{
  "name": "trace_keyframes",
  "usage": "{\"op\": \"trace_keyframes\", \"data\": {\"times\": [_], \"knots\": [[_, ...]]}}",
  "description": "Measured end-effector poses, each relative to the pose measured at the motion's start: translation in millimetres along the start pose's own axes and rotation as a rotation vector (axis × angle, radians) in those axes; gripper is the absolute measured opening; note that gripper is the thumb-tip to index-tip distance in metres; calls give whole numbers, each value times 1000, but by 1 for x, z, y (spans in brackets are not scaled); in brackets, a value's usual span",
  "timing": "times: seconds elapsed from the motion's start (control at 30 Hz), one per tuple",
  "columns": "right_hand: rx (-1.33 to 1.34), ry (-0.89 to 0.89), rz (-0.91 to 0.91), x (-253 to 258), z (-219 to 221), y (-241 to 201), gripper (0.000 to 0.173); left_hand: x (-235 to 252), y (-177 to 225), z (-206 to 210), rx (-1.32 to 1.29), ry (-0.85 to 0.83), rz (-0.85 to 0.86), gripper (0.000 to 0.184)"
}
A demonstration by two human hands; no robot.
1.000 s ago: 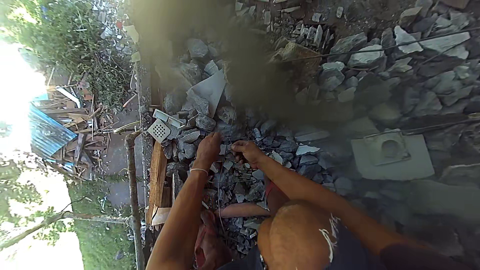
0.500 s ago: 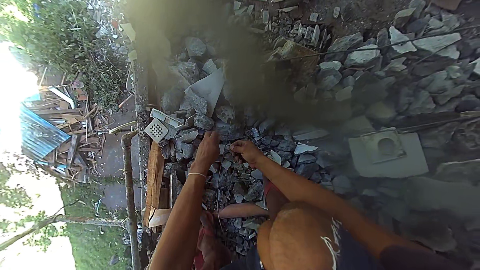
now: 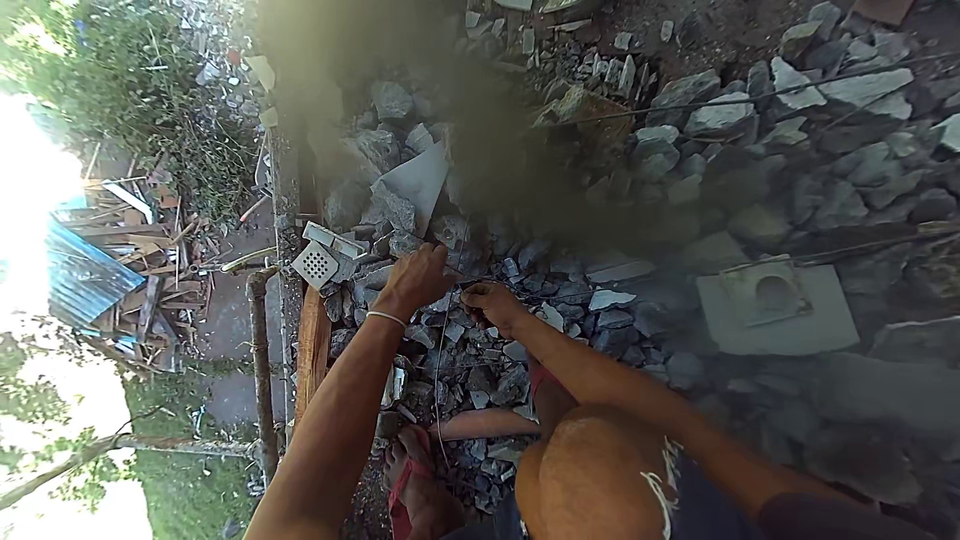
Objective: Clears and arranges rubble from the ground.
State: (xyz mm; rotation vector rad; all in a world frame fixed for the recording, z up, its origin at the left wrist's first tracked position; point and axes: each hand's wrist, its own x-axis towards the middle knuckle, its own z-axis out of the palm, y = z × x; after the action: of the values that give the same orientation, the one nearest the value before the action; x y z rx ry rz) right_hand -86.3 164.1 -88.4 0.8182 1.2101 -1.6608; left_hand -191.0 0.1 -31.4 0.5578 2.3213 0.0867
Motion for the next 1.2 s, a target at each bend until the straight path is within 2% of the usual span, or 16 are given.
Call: {"op": "trace_keyframes", "data": {"times": [0.07,0.13,0.2,0.33,0.47,0.63,0.83,1.0,1.2], "knots": [[7,4,-5,1,1,1,22,1,8,13,-19,32,-15,53],[2,7,-3,2,1,1,22,5,14,22,-2,57,-10,52],[-1,14,4,1,2,0,21,9,15,29,92,90,64,46],[33,10,27,2,3,0,22,14,-4,48,362,285,375,33],[71,-4,3,1,15,-8,24,16,-21,52,397,323,441,19],[64,-33,-68,3,11,-6,24,21,-25,56,301,347,377,27],[-16,-80,-58,6,-1,-9,25,14,-17,76,59,371,94,36],[-47,-81,-51,10,-3,-9,23,14,-10,79,-134,382,-55,35],[-116,-56,-15,9,-1,-13,25,-5,-9,64,-437,356,-116,43]]}}
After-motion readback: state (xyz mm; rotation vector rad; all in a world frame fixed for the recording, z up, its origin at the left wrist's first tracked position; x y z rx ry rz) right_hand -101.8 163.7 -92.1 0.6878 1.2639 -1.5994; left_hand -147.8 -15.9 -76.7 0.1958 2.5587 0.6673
